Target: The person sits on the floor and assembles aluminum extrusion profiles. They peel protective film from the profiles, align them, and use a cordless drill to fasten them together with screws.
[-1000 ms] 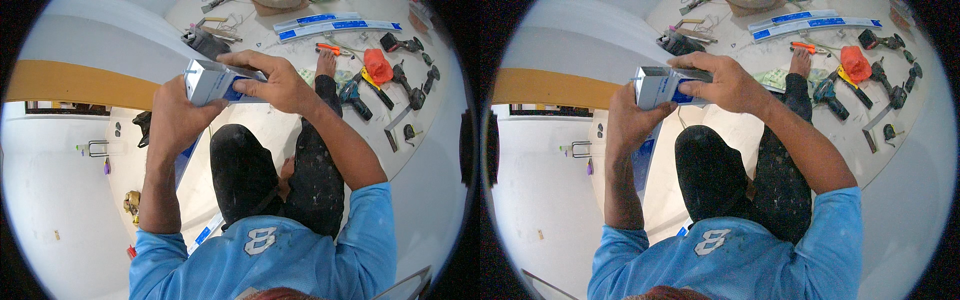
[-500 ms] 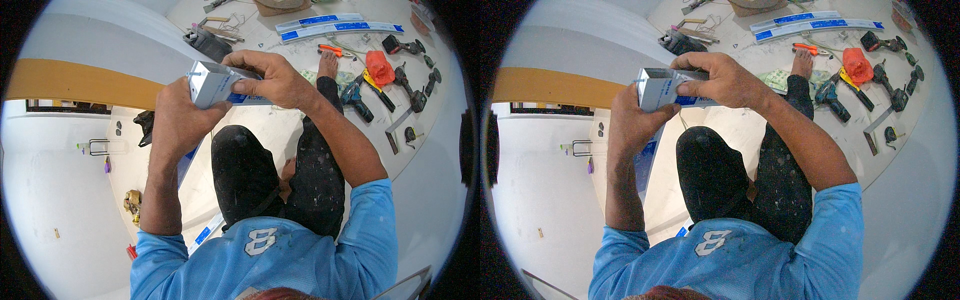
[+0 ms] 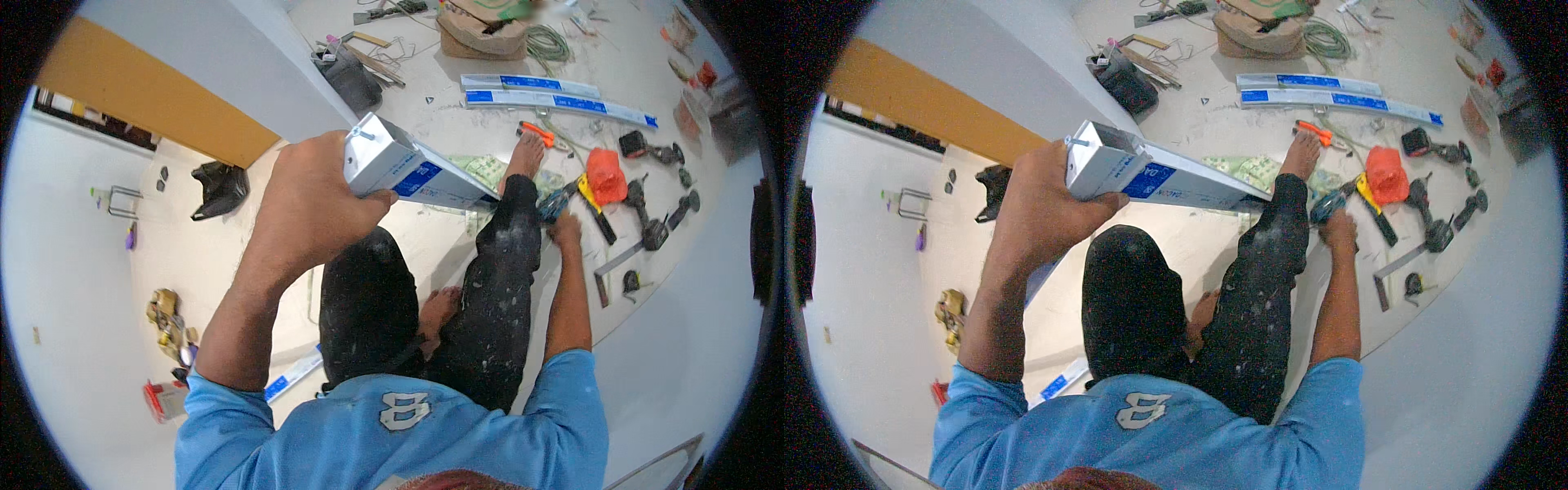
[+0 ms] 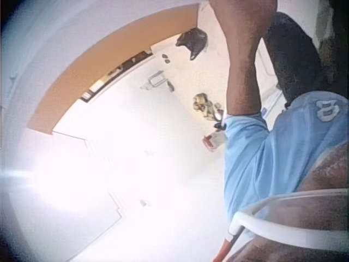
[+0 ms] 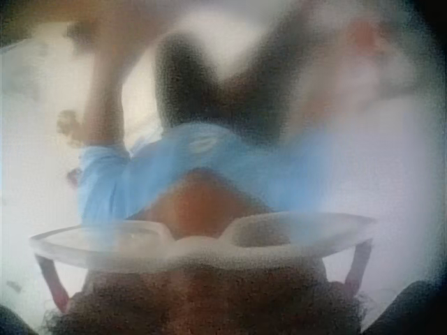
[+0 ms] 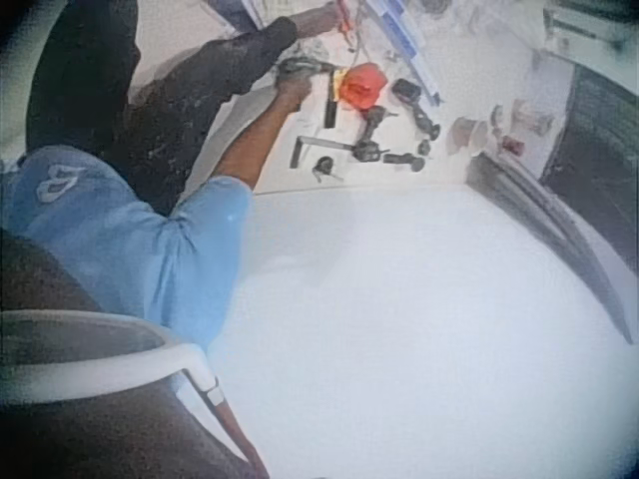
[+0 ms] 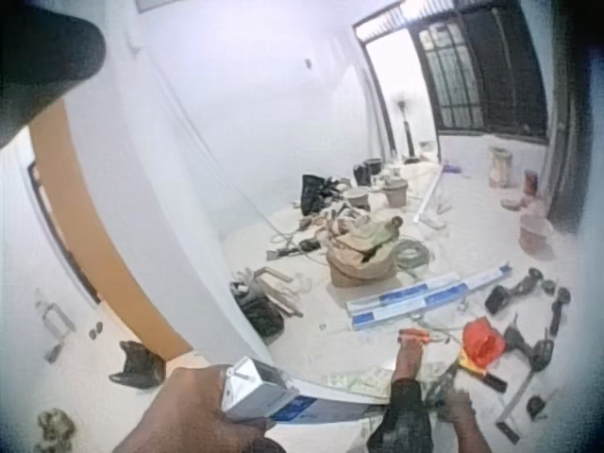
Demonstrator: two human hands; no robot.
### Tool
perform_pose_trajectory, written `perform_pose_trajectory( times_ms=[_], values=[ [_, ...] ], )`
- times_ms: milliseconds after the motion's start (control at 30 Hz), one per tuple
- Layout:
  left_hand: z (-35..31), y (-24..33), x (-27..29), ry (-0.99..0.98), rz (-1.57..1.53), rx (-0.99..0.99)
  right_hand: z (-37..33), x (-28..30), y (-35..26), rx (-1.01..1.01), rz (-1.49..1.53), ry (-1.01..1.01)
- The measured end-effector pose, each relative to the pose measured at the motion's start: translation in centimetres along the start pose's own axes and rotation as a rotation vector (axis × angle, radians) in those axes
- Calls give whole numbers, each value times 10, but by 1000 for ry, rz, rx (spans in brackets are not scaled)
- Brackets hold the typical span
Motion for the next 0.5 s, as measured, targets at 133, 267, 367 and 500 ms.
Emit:
perform_pose_trajectory(
  times_ms=[133,267,367,500],
  values=[
    [0,-10,0,-23,35,30,-5,-44,4,78,-211,220],
    [2,-10,1,-40,41,39,15,-73,24,40,-190,306],
    [5,-3,1,-6,-4,-40,66,-53,84,9,-174,330],
    [1,-11,2,-21,36,-9,23,-25,30,63,43,385]
  ],
)
Point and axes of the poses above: each hand's wrist, its own z-axis towards the middle knuckle, its own x-axis out of the back of the hand, y = z × x, the point moved 4 cm from there along z, towards the middle knuckle, and after that the axes turned 12 degrees about -z, right-handed, at the moved point
